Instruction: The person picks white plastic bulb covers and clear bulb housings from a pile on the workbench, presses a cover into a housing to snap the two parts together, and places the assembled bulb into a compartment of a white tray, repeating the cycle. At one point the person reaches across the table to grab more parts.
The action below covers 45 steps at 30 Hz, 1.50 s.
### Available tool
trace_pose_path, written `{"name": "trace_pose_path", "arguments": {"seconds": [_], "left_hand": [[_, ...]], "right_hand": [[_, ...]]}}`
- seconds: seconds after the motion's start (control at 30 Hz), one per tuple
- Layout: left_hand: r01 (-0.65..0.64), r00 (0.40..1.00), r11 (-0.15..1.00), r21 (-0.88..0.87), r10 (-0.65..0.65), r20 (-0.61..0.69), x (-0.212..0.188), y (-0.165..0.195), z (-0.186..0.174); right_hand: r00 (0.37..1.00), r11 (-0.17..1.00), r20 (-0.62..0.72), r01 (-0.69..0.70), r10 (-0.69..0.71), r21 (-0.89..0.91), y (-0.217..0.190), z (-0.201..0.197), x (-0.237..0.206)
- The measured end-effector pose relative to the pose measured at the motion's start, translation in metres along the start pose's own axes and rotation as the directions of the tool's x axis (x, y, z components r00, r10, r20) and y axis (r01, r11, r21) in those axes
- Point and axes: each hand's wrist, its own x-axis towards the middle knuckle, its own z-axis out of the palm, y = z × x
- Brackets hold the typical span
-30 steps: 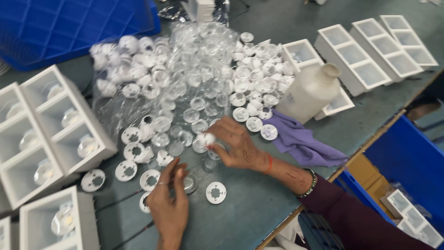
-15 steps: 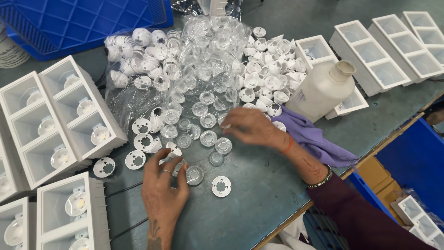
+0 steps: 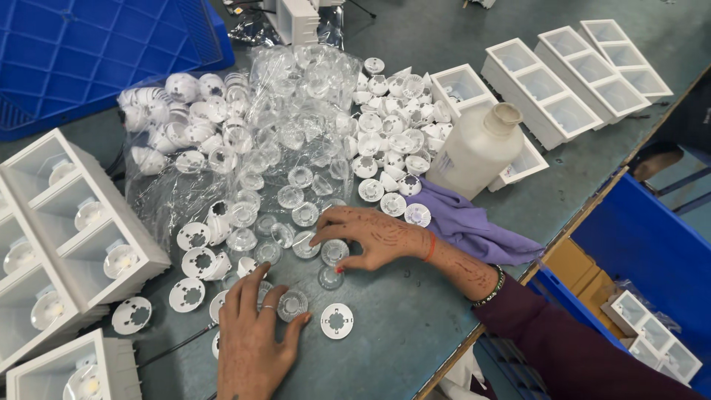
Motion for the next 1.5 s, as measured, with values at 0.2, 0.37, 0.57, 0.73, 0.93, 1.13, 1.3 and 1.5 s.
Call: {"name": "trace_pose_path", "arguments": {"seconds": [0.2, 0.37, 0.57, 0.73, 0.93, 1.13, 1.3, 1.5], "left_hand": [[0.013, 0.999, 0.999, 0.039, -0.015, 0.033, 0.002, -0.002, 0.005], [0.056, 0.98, 0.988, -0.147, -0.082, -0.183, -0.003, 0.0, 0.01], [0.348, 0.836, 0.44, -0.828, -0.545, 0.061, -0.008, -0.002, 0.031], [0.473, 0.767, 0.179, -0.863, -0.565, 0.304, -0.006, -0.001, 0.038], [0.499, 0.736, -0.114, -0.859, -0.467, 0.49, -0.003, 0.008, 0.031], [0.466, 0.842, 0.478, -0.744, -0.498, 0.207, -0.002, 0.01, 0.025], [0.278, 0.958, 0.956, -0.092, -0.269, 0.096, 0.0, 0.024, 0.02], [-0.027, 0.968, 0.977, 0.211, 0.078, -0.239, 0.005, 0.032, 0.005]], "right_hand": [[0.967, 0.971, 0.192, -0.195, 0.166, 0.142, -0.001, -0.008, -0.001], [0.99, 0.979, 0.135, -0.07, 0.045, 0.19, 0.003, -0.01, -0.004], [0.978, 0.955, 0.085, -0.207, 0.193, 0.215, 0.0, -0.007, 0.0], [0.976, 0.935, -0.096, -0.158, 0.198, 0.318, -0.011, -0.001, 0.002], [0.977, 0.93, -0.175, -0.049, 0.12, 0.363, -0.023, 0.014, 0.004], [0.964, 0.98, -0.2, -0.146, 0.172, 0.138, -0.018, 0.011, 0.008], [0.976, 0.977, -0.145, -0.177, 0.16, -0.115, -0.01, 0.006, 0.008], [0.964, 0.974, -0.147, -0.225, 0.221, -0.015, -0.01, 0.002, 0.008]]}}
